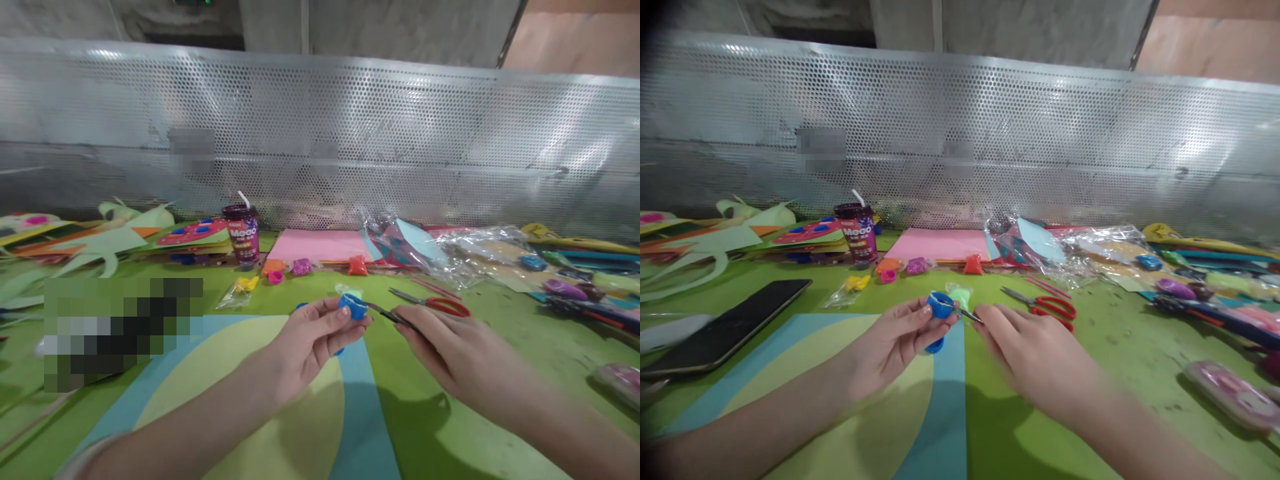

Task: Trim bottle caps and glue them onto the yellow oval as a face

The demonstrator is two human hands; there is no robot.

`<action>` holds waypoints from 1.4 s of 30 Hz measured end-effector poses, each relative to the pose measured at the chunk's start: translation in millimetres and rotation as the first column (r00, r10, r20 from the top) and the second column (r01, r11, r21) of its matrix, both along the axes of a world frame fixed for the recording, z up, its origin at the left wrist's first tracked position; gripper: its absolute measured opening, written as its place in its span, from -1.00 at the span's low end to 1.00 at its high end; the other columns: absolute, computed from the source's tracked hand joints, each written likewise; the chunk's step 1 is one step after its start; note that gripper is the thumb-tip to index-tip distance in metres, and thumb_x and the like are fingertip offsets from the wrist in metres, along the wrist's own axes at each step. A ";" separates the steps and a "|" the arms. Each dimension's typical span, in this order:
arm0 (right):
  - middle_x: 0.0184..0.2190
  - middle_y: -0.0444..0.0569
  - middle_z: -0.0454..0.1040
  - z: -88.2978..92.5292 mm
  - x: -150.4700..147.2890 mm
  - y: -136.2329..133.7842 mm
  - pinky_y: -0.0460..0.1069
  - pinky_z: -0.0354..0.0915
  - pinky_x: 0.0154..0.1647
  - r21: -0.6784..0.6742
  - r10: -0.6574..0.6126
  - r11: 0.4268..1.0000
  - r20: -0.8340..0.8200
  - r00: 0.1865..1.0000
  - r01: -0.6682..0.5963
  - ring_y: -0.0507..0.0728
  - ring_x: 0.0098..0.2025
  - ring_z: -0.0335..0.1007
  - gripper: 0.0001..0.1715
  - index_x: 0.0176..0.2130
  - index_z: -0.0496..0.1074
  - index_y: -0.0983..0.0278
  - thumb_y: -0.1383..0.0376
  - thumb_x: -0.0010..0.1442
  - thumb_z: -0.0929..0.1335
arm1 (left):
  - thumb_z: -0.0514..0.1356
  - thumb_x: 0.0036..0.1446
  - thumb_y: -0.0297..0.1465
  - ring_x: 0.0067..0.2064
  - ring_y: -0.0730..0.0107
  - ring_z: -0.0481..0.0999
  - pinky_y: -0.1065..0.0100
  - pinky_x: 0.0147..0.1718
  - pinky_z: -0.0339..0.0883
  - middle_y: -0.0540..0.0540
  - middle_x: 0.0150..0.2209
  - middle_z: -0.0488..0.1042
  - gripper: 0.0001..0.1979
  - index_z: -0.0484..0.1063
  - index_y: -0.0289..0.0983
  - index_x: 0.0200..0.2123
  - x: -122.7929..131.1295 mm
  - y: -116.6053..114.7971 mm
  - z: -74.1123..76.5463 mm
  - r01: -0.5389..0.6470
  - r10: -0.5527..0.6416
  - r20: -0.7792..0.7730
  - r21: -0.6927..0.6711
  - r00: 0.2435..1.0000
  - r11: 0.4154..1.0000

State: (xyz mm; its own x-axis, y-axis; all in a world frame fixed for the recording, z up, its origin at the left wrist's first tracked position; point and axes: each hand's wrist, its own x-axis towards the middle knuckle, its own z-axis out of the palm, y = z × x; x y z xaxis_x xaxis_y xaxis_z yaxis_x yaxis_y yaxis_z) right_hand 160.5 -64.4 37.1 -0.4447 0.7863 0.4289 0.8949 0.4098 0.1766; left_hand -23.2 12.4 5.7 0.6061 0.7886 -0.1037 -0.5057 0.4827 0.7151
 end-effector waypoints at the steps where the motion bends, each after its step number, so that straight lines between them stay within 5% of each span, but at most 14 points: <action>1: -0.34 0.06 0.50 -0.2 -0.4 -0.3 0.00 0.20 -0.58 0.017 0.019 1.000 0.033 0.999 -0.020 0.17 -0.45 0.43 -0.69 -0.18 0.32 0.28 0.29 0.28 0.08 | 0.14 0.04 -0.63 -0.31 0.40 0.55 0.45 -0.25 0.41 -0.19 -0.38 0.55 -0.93 0.40 -0.43 -0.38 -0.1 -0.1 -0.5 0.000 0.000 0.001 -0.002 1.000 1.000; 12: -0.39 -0.04 0.46 -6.2 0.2 -1.5 -0.04 0.16 -0.61 0.151 0.034 0.986 0.234 0.972 -0.071 0.08 -0.50 0.37 -0.69 -0.10 0.22 0.37 0.50 0.14 0.14 | 0.20 -0.01 -0.61 -0.30 0.40 0.55 0.46 -0.24 0.40 -0.16 -0.38 0.56 -0.95 0.42 -0.41 -0.42 0.7 1.6 -2.3 -0.037 0.038 -0.031 0.014 0.999 0.999; 22: -0.41 0.02 0.46 -13.2 -14.1 -7.9 -0.07 0.19 -0.65 0.196 -0.052 0.981 0.288 0.956 -0.006 0.09 -0.53 0.34 -0.36 -0.11 0.23 0.45 0.60 -0.27 0.14 | 0.34 -0.17 -0.44 -0.27 0.39 0.54 0.39 -0.21 0.38 0.00 -0.39 0.55 -0.79 0.41 -0.29 -0.40 1.0 -1.7 -6.1 -0.208 0.268 -0.170 0.302 0.948 0.930; 31: -0.45 0.01 0.46 -12.6 -15.6 -8.2 -0.08 0.15 -0.67 0.208 -0.049 0.978 0.327 0.944 -0.021 0.08 -0.55 0.33 -0.32 -0.11 0.24 0.46 0.61 -0.33 0.12 | 0.30 -0.12 -0.38 -0.28 0.39 0.52 0.46 -0.38 0.35 -0.04 -0.34 0.56 -0.77 0.38 -0.27 -0.34 -1.7 -4.7 -2.1 -0.144 0.336 -0.340 0.482 0.878 0.864; 42: -0.40 0.02 0.46 -17.4 -12.8 -4.2 -0.04 0.15 -0.68 0.249 -0.102 0.968 0.352 0.930 0.012 0.11 -0.51 0.35 -0.39 -0.09 0.23 0.47 0.62 -0.21 0.14 | 0.28 -0.11 -0.37 -0.24 0.34 0.51 0.37 -0.30 0.36 -0.08 -0.30 0.54 -0.74 0.35 -0.26 -0.30 3.8 -7.6 -0.2 -0.097 0.332 -0.343 0.552 0.879 0.828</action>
State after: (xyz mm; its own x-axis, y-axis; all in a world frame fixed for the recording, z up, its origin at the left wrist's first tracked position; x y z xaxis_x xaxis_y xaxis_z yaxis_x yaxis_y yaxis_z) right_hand 147.7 -68.6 19.7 -0.5616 0.7092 0.4263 0.7728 0.2656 0.5763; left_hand -19.5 4.8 5.5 0.4075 0.9011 0.1484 -0.1577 -0.0906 0.9833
